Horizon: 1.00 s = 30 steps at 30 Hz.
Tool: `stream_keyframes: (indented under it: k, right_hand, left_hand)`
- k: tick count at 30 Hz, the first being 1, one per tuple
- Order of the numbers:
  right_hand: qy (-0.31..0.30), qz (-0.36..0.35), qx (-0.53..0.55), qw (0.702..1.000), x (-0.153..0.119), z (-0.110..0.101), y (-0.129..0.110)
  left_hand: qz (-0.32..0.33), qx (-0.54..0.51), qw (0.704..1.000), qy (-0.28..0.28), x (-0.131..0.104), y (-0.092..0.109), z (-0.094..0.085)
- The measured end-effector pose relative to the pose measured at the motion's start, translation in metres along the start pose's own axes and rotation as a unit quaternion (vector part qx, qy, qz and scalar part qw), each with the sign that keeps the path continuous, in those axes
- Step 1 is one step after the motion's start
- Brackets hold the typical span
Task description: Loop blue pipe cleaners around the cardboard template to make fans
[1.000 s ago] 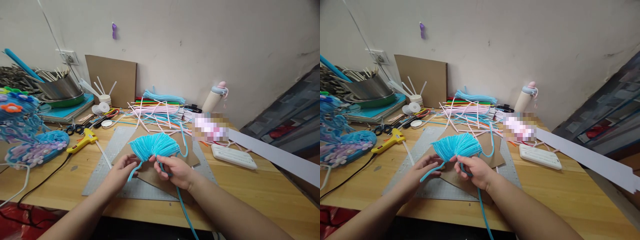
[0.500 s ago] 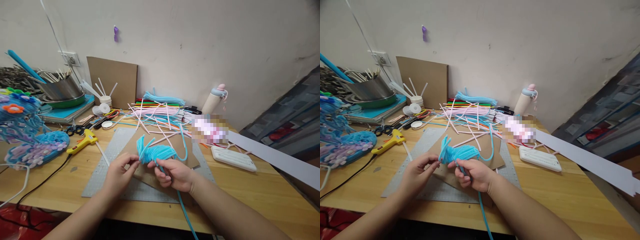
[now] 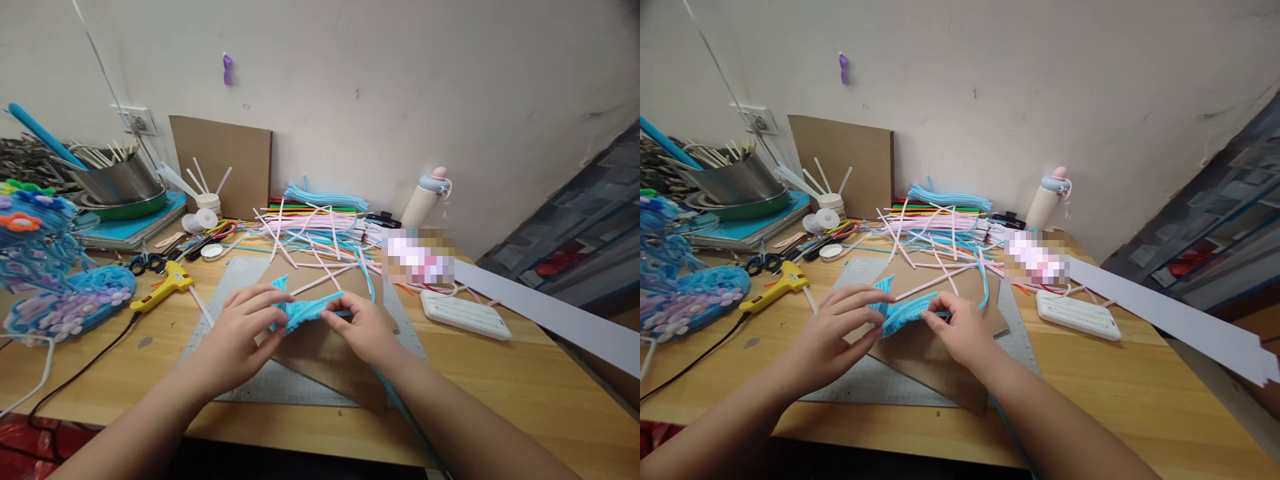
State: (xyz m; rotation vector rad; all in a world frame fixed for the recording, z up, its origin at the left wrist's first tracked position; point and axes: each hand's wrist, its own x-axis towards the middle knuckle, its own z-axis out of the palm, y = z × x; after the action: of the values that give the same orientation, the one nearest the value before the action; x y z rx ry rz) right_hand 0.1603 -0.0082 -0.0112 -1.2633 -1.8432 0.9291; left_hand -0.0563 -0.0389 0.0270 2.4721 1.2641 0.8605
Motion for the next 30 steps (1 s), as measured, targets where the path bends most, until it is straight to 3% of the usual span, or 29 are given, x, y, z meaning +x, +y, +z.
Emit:
stream_keyframes:
  k: [4, 9, 13, 17, 19, 21, 24, 30]
  right_hand:
    - [-0.037, 0.000, 0.137, 0.990, 0.001, 0.005, 0.000]
    - [-0.065, 0.022, 0.230, 0.971, 0.002, 0.004, 0.001]
    - [-0.051, 0.071, 0.351, 0.932, 0.005, 0.002, 0.004]
    - [-0.019, 0.068, 0.462, 0.884, 0.009, -0.001, 0.006]
    - [-0.023, 0.064, 0.453, 0.889, 0.011, -0.003, 0.006]
    - [-0.028, 0.064, 0.424, 0.903, 0.012, -0.005, 0.004]
    - [-0.042, 0.075, 0.425, 0.901, 0.013, -0.006, 0.000]
    - [-0.081, 0.136, 0.539, 0.827, 0.020, -0.002, -0.003]
  left_hand:
    - [-0.029, -0.089, 0.995, 0.018, 0.016, 0.008, 0.009]
    - [-0.088, -0.173, 0.981, 0.026, 0.032, 0.010, 0.019]
    - [-0.145, -0.206, 0.968, 0.015, 0.039, 0.010, 0.015]
    - [-0.244, -0.343, 0.906, -0.045, 0.044, 0.015, 0.007]
    - [-0.252, -0.413, 0.873, -0.064, 0.046, 0.017, 0.003]
    - [-0.246, -0.445, 0.859, -0.066, 0.046, 0.019, 0.000]
    - [-0.230, -0.446, 0.864, -0.052, 0.043, 0.018, -0.003]
    - [-0.217, -0.399, 0.890, 0.029, 0.045, -0.008, 0.005]
